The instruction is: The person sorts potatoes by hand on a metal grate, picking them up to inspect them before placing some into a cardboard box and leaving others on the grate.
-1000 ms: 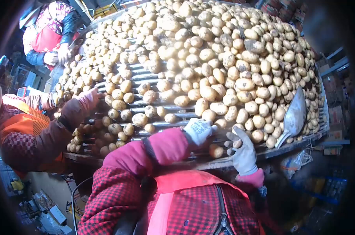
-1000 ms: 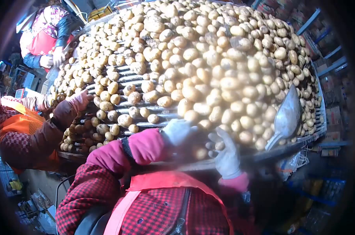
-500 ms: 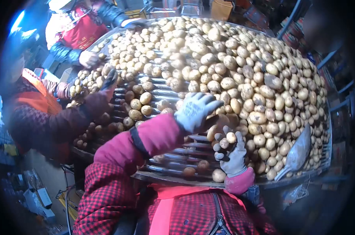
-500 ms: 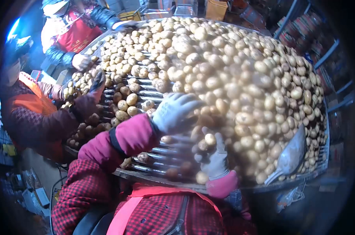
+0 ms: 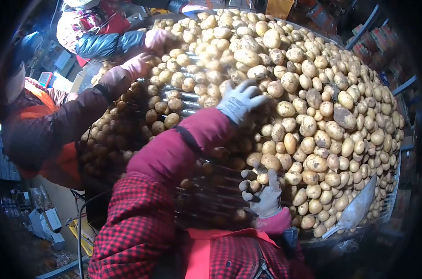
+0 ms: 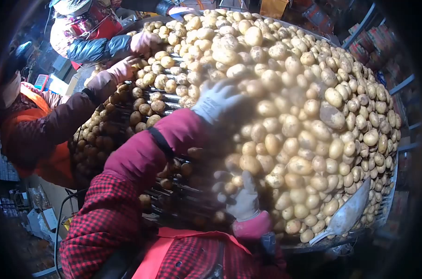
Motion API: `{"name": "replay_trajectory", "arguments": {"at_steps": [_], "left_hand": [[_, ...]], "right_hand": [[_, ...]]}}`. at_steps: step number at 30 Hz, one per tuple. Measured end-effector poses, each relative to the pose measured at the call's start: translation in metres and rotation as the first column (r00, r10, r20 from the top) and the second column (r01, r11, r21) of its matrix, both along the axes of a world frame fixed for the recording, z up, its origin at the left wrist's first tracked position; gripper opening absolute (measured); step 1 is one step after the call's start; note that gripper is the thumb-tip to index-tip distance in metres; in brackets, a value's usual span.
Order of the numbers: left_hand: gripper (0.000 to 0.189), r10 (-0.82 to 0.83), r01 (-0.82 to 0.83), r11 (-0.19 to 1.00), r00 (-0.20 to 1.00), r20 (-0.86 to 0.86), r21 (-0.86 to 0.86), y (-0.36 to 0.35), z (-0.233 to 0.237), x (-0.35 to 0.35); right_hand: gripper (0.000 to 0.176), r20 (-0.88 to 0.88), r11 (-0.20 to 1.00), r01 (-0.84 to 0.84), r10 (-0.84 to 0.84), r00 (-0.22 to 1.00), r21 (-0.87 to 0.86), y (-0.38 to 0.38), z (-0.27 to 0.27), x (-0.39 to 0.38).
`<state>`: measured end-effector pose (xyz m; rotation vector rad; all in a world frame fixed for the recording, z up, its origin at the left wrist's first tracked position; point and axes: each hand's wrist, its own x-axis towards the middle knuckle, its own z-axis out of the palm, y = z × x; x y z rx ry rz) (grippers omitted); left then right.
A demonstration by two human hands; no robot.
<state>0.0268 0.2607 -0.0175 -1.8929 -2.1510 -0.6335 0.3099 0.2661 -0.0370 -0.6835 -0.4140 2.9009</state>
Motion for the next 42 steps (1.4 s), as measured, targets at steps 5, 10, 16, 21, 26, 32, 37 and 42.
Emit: {"name": "replay_trajectory", "arguments": {"at_steps": [5,10,16,21,26,32,37,42], "left_hand": [[0.044,0.072,-0.063,0.992,0.994,-0.08,0.11,-0.018,-0.031,-0.037],[0.04,0.497,-0.521,0.834,0.853,-0.162,-0.184,-0.041,-0.038,-0.095],[0.048,0.668,-0.683,0.695,0.729,-0.149,-0.223,-0.079,-0.037,-0.173],[0.057,0.81,-0.84,0.404,0.513,-0.286,-0.363,-0.096,-0.023,-0.226],[0.07,0.871,-0.884,0.306,0.41,-0.269,-0.354,-0.165,-0.048,-0.261],[0.056,0.799,-0.876,0.459,0.48,-0.362,-0.148,-0.152,-0.041,-0.253],[0.048,0.434,-0.439,0.897,0.897,-0.086,-0.045,-0.086,-0.039,-0.263],[0.062,0.608,-0.591,0.64,0.78,-0.148,-0.49,-0.017,-0.034,-0.285]], "right_hand": [[0.055,-0.049,1.0,-0.021,0.02,0.999,-0.017,0.003,-0.002,0.0],[0.057,-0.027,0.999,-0.047,0.047,0.999,0.011,0.002,-0.005,0.001],[0.059,0.002,0.997,-0.063,0.063,0.998,0.038,0.001,-0.005,0.0],[0.057,-0.031,0.996,-0.076,0.077,0.997,0.039,0.003,-0.007,0.0],[0.056,-0.071,0.995,-0.097,0.095,0.993,-0.024,0.004,-0.017,0.001],[0.06,-0.088,0.983,-0.182,0.18,0.98,-0.021,0.002,-0.021,-0.002],[0.068,-0.136,0.967,-0.248,0.238,0.962,-0.055,0.003,-0.015,-0.006],[0.058,0.213,0.89,-0.447,0.455,0.864,-0.089,0.015,-0.008,-0.007]]}}
